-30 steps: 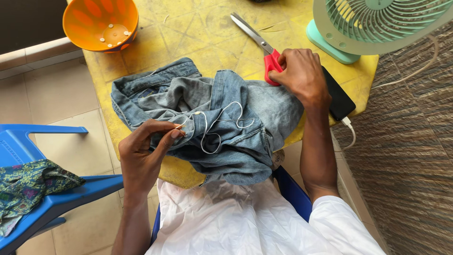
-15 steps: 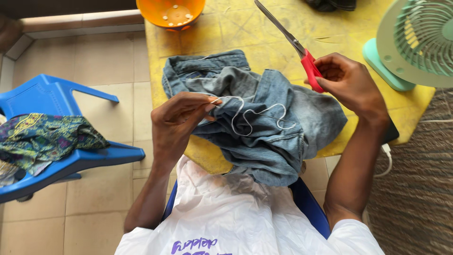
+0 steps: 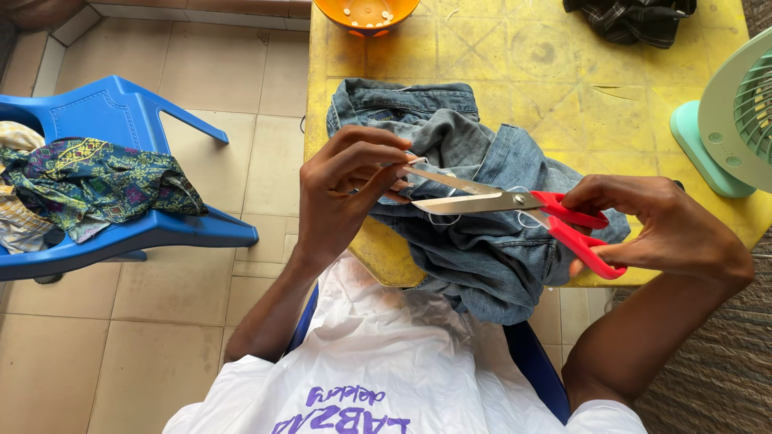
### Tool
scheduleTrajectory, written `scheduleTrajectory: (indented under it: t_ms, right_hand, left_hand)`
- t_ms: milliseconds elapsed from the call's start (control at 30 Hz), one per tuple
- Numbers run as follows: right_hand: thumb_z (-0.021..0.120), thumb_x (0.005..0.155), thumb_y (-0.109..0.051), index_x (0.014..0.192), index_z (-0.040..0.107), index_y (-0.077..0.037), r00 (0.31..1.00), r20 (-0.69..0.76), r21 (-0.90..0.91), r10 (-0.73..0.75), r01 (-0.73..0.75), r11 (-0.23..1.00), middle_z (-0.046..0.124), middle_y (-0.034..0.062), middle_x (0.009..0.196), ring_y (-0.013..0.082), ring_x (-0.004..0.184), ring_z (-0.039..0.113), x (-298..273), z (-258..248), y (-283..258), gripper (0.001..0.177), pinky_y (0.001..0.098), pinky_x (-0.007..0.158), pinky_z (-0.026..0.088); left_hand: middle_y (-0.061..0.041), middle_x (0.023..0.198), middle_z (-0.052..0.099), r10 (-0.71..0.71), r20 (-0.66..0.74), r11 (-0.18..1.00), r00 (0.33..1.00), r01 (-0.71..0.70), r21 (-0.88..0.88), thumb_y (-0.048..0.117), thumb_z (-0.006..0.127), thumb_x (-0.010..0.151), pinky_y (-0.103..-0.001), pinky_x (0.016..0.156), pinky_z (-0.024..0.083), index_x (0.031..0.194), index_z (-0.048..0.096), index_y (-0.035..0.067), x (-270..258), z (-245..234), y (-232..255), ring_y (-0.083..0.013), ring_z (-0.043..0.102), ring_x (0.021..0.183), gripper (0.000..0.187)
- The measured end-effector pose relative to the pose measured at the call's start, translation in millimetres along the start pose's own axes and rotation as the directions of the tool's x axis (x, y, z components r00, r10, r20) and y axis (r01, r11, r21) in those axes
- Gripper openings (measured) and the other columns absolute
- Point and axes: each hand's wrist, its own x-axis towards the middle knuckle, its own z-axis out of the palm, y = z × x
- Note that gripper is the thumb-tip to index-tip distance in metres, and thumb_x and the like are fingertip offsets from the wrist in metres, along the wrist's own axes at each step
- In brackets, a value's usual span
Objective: The person sews a button onto a pair of denim shorts using a needle and white thread. They repeatedly pass the needle through the buttonholes and fabric, pull the thread tight, and finally cut the thread with scissors.
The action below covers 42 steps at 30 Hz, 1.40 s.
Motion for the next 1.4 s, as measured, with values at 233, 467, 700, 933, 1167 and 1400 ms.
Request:
scheduleTrajectory:
  t_ms: [233,467,700,933,1167,1400]
  right_hand:
    - [0.091,0.060,-0.016,0.120,0.072,-0.009,0.989,0.080,-0.045,0.128,-0.125,0.991,0.076,0.0022,0.098,0.0150,0.084,0.071,1,-3,12,0.064,0.0327,0.081,0.057]
    - [0.094,0.061,-0.026,0.117,0.072,-0.007,0.979,0.202,0.006,0.024,-0.026,1.000,0.076,0.0012,0.102,0.0143,0.089,0.071,9,-3,22,0.063,0.0312,0.082,0.056]
    - [0.093,0.055,-0.030,0.111,0.071,-0.005,0.965,0.221,0.130,-0.138,0.111,0.985,0.073,0.0033,0.097,0.0178,0.083,0.070,18,1,24,0.065,0.0325,0.075,0.058]
    - [0.098,0.048,-0.035,0.104,0.072,-0.008,0.939,0.271,0.106,-0.213,0.191,0.976,0.078,0.0008,0.085,0.0150,0.071,0.070,30,5,6,0.068,0.0304,0.060,0.056]
    - [0.098,0.045,-0.036,0.108,0.074,-0.008,0.937,0.281,0.127,-0.206,0.177,0.976,0.079,0.0013,0.083,0.0119,0.060,0.071,43,10,-5,0.073,0.0279,0.054,0.057]
    - [0.100,0.045,-0.032,0.105,0.074,-0.003,0.918,0.333,0.285,-0.216,0.121,0.951,0.079,0.0025,0.080,0.0108,0.066,0.071,45,12,1,0.071,0.0281,0.059,0.060]
  left_hand:
    - [-0.011,0.133,0.065,0.091,0.060,0.995,0.994,-0.094,0.041,-0.001,0.069,0.103,-0.031,0.085,0.066,0.111,0.074,0.003,3,-5,3,-0.0210,0.078,0.108,0.010]
    - [-0.011,0.135,0.064,0.064,0.156,0.997,0.986,-0.071,0.038,-0.003,0.072,0.099,-0.030,0.084,0.066,0.109,0.076,0.003,5,-7,1,-0.0203,0.077,0.108,0.013]
    - [-0.016,0.127,0.071,-0.147,0.354,0.902,0.924,0.271,-0.335,0.003,0.075,0.095,-0.030,0.077,0.069,0.103,0.076,0.000,13,-10,-23,-0.0179,0.077,0.099,0.009]
    - [-0.013,0.125,0.071,-0.109,0.499,0.874,0.860,0.322,-0.363,0.012,0.079,0.095,-0.025,0.077,0.067,0.104,0.078,0.004,12,4,-38,-0.0133,0.075,0.097,0.013]
    - [-0.014,0.126,0.071,-0.041,0.478,0.901,0.877,0.240,-0.362,0.012,0.080,0.101,-0.025,0.085,0.065,0.109,0.079,0.003,11,18,-40,-0.0144,0.073,0.102,0.013]
    - [-0.020,0.127,0.067,-0.170,0.427,0.800,0.888,0.378,-0.466,0.007,0.078,0.096,-0.032,0.063,0.066,0.109,0.077,-0.001,12,18,-34,-0.0228,0.078,0.088,0.016]
